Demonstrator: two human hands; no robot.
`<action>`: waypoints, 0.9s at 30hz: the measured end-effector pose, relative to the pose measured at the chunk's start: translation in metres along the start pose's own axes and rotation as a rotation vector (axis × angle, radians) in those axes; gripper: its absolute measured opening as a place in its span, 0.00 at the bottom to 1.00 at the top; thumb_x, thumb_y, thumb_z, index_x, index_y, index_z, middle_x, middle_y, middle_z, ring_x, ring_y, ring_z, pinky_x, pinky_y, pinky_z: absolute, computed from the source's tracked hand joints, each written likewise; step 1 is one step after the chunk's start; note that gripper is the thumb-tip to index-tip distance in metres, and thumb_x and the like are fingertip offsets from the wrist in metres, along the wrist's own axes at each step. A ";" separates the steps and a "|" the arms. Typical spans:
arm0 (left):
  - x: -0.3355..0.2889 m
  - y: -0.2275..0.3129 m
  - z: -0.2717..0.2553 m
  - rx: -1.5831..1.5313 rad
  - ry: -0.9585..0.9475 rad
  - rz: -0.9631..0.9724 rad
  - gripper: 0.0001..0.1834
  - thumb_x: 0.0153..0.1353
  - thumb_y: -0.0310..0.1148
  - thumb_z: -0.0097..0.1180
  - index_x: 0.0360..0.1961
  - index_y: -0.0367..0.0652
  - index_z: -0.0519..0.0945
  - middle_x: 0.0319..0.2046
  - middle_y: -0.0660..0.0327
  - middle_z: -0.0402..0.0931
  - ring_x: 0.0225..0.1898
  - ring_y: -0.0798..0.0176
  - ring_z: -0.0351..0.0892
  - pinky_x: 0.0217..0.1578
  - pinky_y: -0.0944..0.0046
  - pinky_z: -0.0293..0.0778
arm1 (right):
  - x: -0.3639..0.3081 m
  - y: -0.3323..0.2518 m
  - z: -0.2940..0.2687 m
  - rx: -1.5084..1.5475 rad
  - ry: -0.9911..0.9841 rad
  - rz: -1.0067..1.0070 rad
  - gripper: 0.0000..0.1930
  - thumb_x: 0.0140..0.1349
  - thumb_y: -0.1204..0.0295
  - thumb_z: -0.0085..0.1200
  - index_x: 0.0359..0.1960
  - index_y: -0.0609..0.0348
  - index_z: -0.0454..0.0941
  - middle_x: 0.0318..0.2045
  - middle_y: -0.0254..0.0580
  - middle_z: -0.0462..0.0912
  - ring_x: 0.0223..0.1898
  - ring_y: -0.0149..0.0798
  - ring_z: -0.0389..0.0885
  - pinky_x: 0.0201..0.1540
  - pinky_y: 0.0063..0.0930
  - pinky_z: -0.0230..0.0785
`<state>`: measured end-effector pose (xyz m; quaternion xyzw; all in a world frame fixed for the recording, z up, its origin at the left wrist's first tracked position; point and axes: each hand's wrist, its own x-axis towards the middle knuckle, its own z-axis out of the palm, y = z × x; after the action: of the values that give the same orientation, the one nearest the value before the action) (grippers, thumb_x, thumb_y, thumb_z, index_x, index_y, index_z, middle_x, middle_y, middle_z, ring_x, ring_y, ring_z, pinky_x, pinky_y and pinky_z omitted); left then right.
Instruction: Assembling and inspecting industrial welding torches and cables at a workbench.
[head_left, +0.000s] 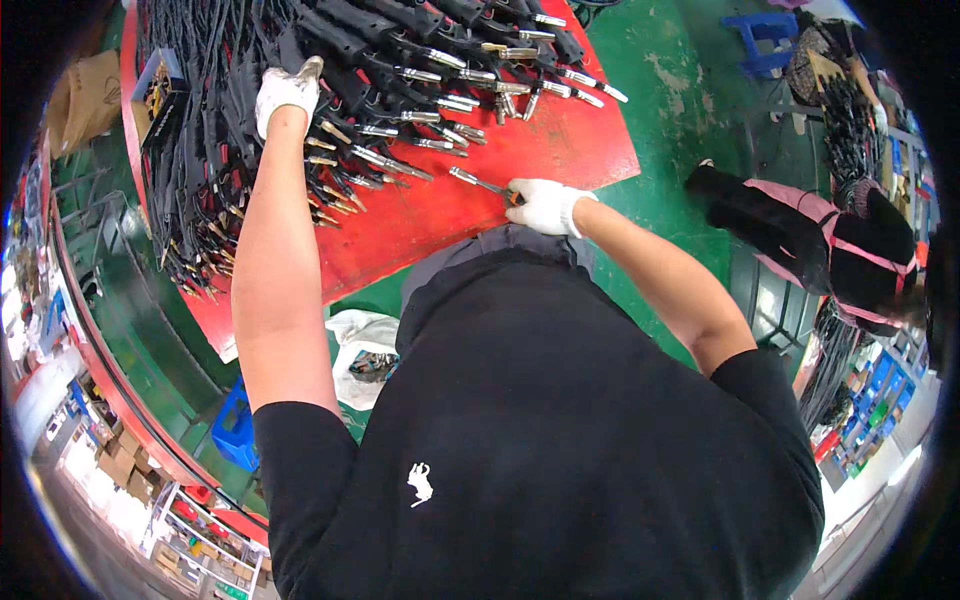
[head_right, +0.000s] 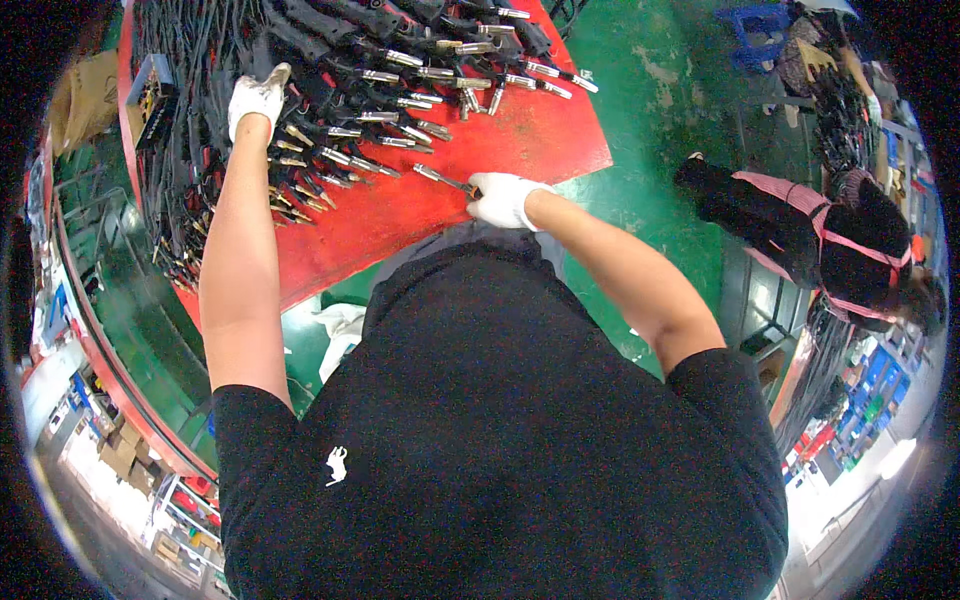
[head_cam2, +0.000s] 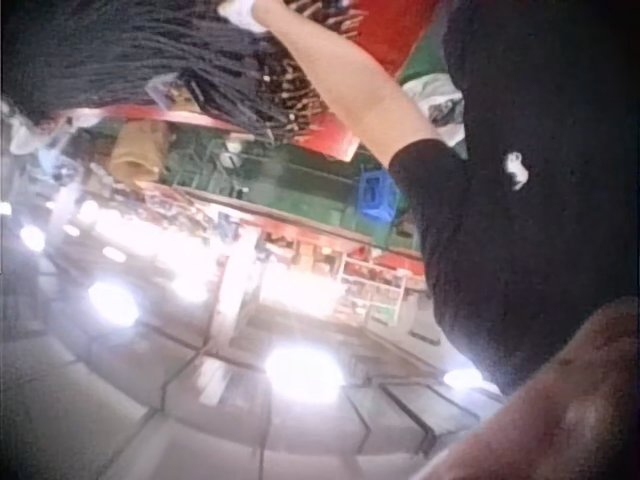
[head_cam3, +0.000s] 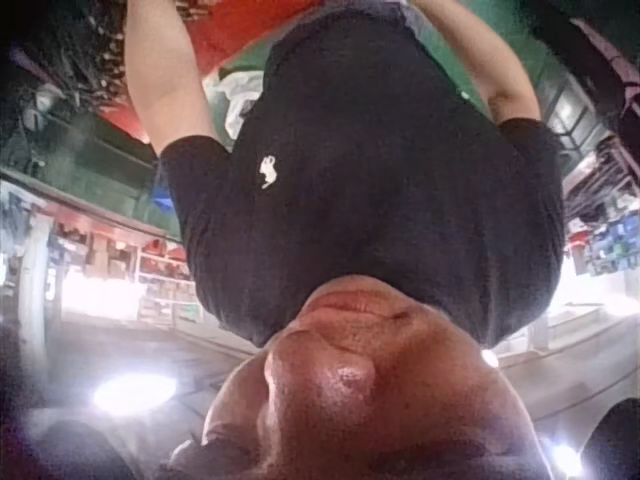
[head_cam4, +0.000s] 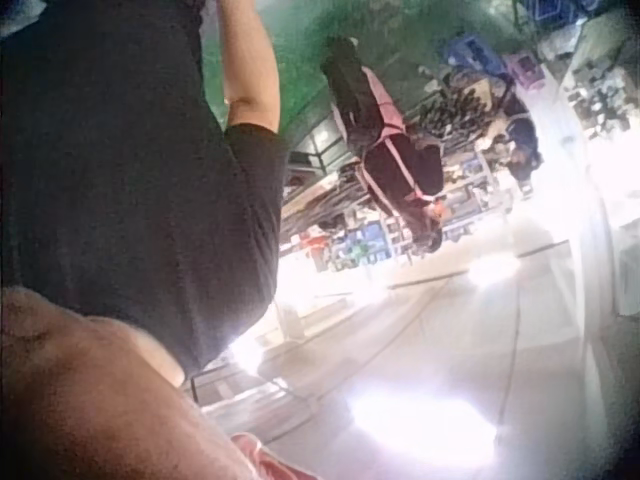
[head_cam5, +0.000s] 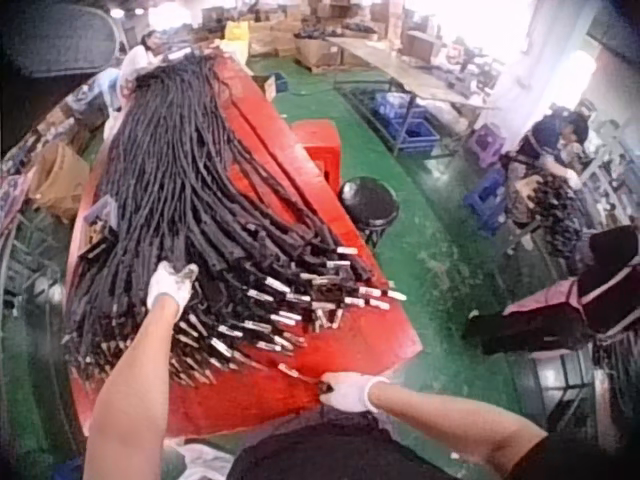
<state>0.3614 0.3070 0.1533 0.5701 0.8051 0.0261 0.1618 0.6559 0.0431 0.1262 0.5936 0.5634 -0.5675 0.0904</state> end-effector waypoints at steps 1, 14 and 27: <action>0.001 0.002 0.002 0.003 0.000 0.012 0.45 0.57 0.64 0.61 0.66 0.41 0.73 0.63 0.44 0.74 0.64 0.43 0.75 0.64 0.49 0.70 | 0.005 0.006 0.007 0.046 0.035 0.000 0.21 0.61 0.59 0.54 0.48 0.63 0.78 0.46 0.59 0.84 0.51 0.56 0.82 0.54 0.44 0.71; -0.024 0.022 -0.001 0.205 0.142 0.070 0.37 0.59 0.62 0.62 0.59 0.45 0.77 0.56 0.46 0.79 0.61 0.45 0.78 0.60 0.47 0.73 | -0.018 0.020 -0.023 0.194 0.145 -0.022 0.19 0.62 0.61 0.55 0.50 0.59 0.79 0.41 0.55 0.85 0.47 0.51 0.84 0.51 0.40 0.73; 0.033 0.066 0.022 -0.058 -0.164 0.011 0.34 0.62 0.60 0.59 0.56 0.42 0.83 0.58 0.46 0.80 0.61 0.45 0.79 0.59 0.51 0.75 | 0.039 -0.041 -0.077 0.048 0.317 -0.088 0.24 0.66 0.55 0.52 0.57 0.55 0.77 0.52 0.59 0.83 0.57 0.56 0.80 0.61 0.41 0.70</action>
<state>0.4177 0.3577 0.1398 0.5699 0.7849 0.0036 0.2432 0.6574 0.1371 0.1436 0.6525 0.5822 -0.4835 -0.0387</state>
